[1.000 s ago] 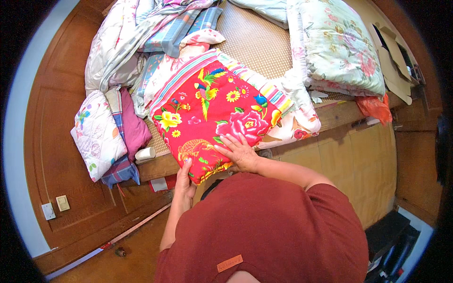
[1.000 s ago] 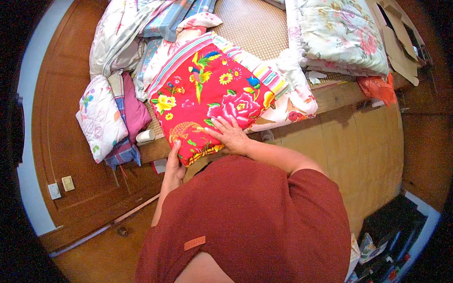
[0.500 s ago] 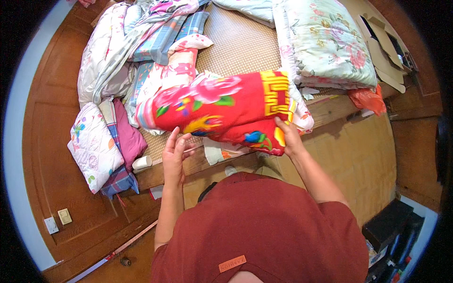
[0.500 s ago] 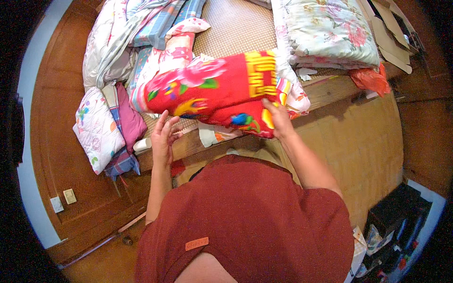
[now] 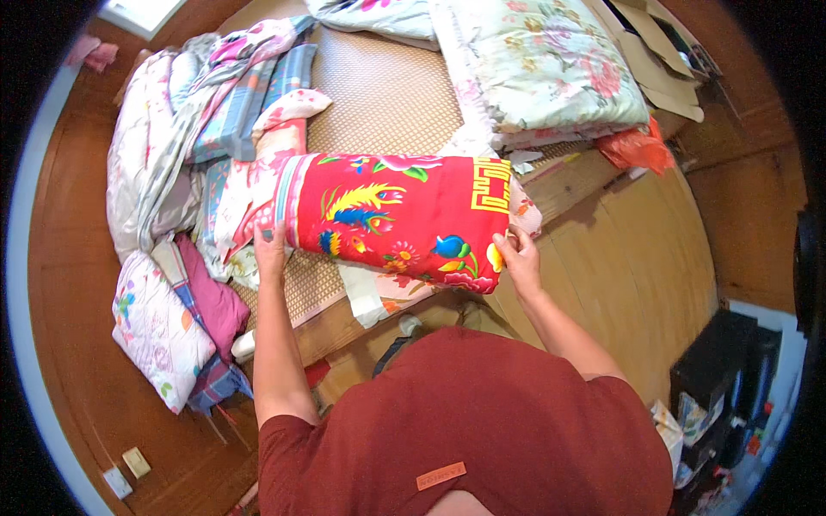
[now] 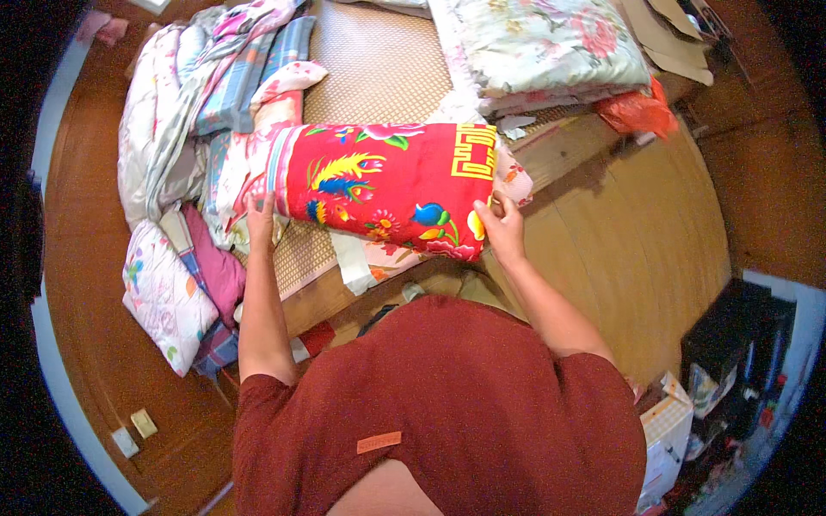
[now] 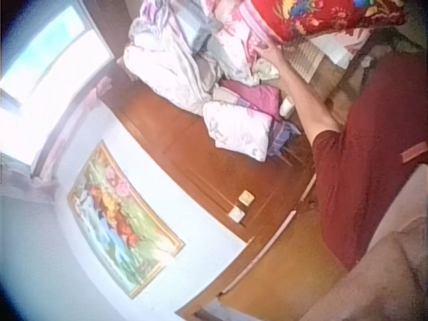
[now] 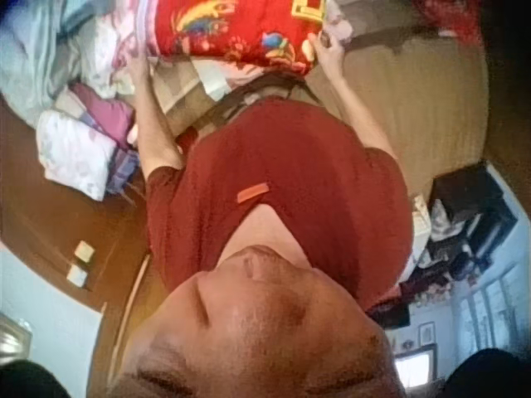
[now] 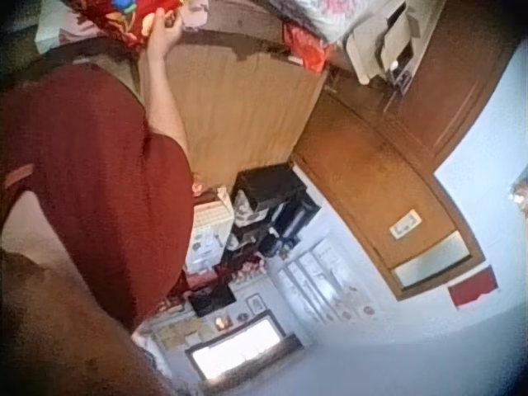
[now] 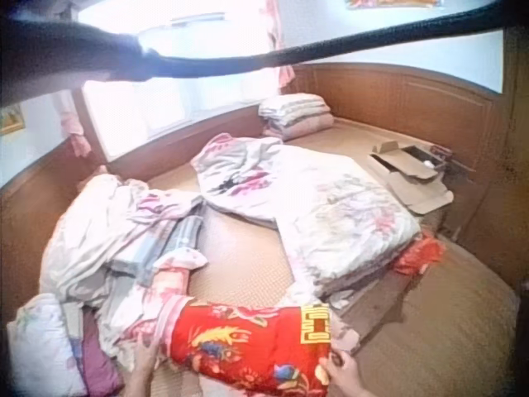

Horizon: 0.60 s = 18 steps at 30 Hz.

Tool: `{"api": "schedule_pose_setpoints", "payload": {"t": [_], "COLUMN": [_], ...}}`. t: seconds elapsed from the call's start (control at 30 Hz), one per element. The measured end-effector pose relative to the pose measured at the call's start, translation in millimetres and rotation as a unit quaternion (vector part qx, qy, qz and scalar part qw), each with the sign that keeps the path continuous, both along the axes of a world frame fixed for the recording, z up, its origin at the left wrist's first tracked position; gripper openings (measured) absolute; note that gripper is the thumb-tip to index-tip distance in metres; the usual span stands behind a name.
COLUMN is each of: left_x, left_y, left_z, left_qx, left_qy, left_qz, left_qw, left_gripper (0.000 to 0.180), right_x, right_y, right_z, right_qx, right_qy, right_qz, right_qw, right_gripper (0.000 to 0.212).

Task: The person folds multiple pieces of bedding, including a colorful striped quilt, a white floral duvet, and a pink patterned blanket. They unfold each item, align the edges, and fold them into compact rectangular shapes, stacking them on a wooden platform bed.

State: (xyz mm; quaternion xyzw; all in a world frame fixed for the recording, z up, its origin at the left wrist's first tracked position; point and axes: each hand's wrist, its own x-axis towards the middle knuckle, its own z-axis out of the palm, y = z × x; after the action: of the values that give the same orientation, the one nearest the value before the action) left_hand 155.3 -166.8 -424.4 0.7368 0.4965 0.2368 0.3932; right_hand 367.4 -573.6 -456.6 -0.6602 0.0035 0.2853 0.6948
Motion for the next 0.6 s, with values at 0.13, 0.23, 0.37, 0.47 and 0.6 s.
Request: {"api": "schedule_pose_setpoints", "payload": {"t": [0.13, 0.23, 0.37, 0.47, 0.6], "left_x": [25.9, 33.1, 6.8, -10.1, -13.4], "left_y": [-5.9, -24.1, -54.7, -73.8, -60.0], "left_z": [-7.6, -1.9, 27.9, 71.4, 130.8], "left_qx": [-0.169, -0.155, -0.133, -0.118, -0.165], "left_qy": [-0.061, 0.044, -0.083, -0.238, -0.365], "left_qz": [-0.083, -0.017, 0.009, 0.008, 0.041], "left_qw": [0.98, 0.987, 0.988, 0.964, 0.916], "left_gripper": [0.067, 0.048, 0.039, 0.044, 0.05], "right_x": [1.4, 2.7, 4.9, 31.5, 95.4], "right_y": [-5.8, -0.4, 22.7, 56.5, 115.4], "right_z": [12.6, 7.3, 42.5, 85.9, 144.7], "right_qx": [-0.029, 0.017, 0.136, 0.177, 0.14], "right_qy": [-0.011, 0.088, 0.092, 0.038, -0.141], "right_qz": [0.009, 0.03, 0.045, 0.092, 0.187], "right_qw": [0.999, 0.996, 0.985, 0.979, 0.962], "right_gripper": [0.062, 0.052, 0.041, 0.034, 0.027]}}
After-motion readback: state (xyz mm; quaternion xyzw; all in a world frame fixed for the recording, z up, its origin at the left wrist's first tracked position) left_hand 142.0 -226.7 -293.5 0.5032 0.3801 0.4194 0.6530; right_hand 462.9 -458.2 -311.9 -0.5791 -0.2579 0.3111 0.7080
